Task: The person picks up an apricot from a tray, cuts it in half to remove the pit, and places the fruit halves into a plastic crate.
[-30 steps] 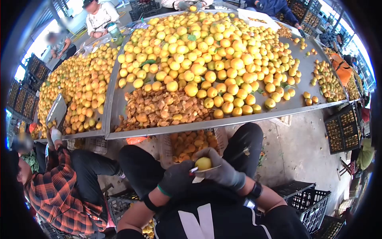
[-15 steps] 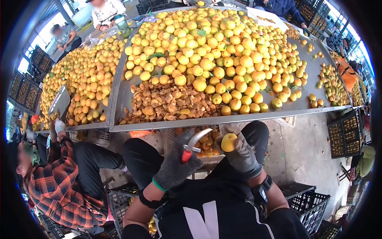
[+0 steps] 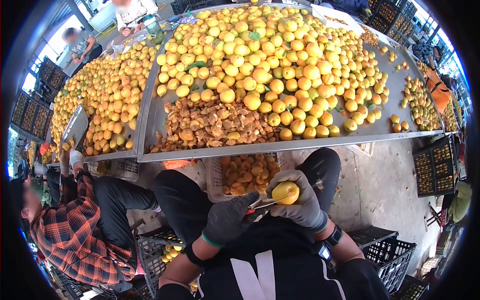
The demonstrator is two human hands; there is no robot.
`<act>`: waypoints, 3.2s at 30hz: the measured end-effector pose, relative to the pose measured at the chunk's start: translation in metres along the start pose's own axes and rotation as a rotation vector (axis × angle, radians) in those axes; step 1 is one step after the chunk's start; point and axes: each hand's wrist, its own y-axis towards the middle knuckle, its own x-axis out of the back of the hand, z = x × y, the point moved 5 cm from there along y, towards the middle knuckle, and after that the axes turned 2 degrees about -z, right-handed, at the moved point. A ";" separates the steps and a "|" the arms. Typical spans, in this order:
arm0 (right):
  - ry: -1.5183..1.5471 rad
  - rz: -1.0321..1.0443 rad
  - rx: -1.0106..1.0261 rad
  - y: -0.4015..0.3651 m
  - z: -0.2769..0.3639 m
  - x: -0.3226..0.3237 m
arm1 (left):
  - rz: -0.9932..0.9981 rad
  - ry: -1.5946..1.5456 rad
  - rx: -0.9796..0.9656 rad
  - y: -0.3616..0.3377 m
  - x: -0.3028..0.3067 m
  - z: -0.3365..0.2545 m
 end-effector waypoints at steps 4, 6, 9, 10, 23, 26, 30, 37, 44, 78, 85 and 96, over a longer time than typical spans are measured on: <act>-0.092 0.024 0.010 -0.003 -0.004 -0.005 | 0.028 0.153 0.002 -0.010 -0.004 0.005; -0.012 0.011 0.006 -0.003 -0.007 -0.008 | 0.079 0.235 0.021 -0.011 -0.008 0.006; -0.033 -0.029 0.014 -0.005 -0.009 -0.009 | 0.081 0.200 0.068 -0.012 -0.012 0.008; -0.021 -0.046 0.007 -0.005 -0.008 -0.010 | 0.080 0.200 0.068 -0.012 -0.012 0.008; 0.022 -0.165 0.005 -0.010 -0.016 -0.017 | -0.018 0.150 -0.038 -0.011 -0.016 0.010; -0.301 -0.211 0.048 -0.011 -0.020 -0.013 | 0.047 0.109 0.037 -0.002 -0.024 0.013; -0.095 -0.268 -0.039 -0.007 -0.021 -0.010 | 0.128 0.060 0.165 -0.001 -0.037 0.021; 0.504 -0.198 -0.128 0.003 -0.037 -0.003 | 0.206 -0.312 0.162 0.003 -0.043 0.012; 0.108 -0.116 -0.116 0.008 -0.030 0.003 | 0.298 -0.318 0.148 0.013 -0.040 0.025; 0.537 -0.092 -0.291 -0.010 -0.068 0.002 | 0.022 0.127 0.041 -0.004 -0.045 0.035; 0.533 -0.124 -0.321 -0.011 -0.082 0.005 | 0.019 0.279 0.006 -0.011 -0.055 0.052; 0.597 -0.203 -0.380 -0.013 -0.072 0.009 | -0.015 0.144 -0.004 -0.008 -0.049 0.049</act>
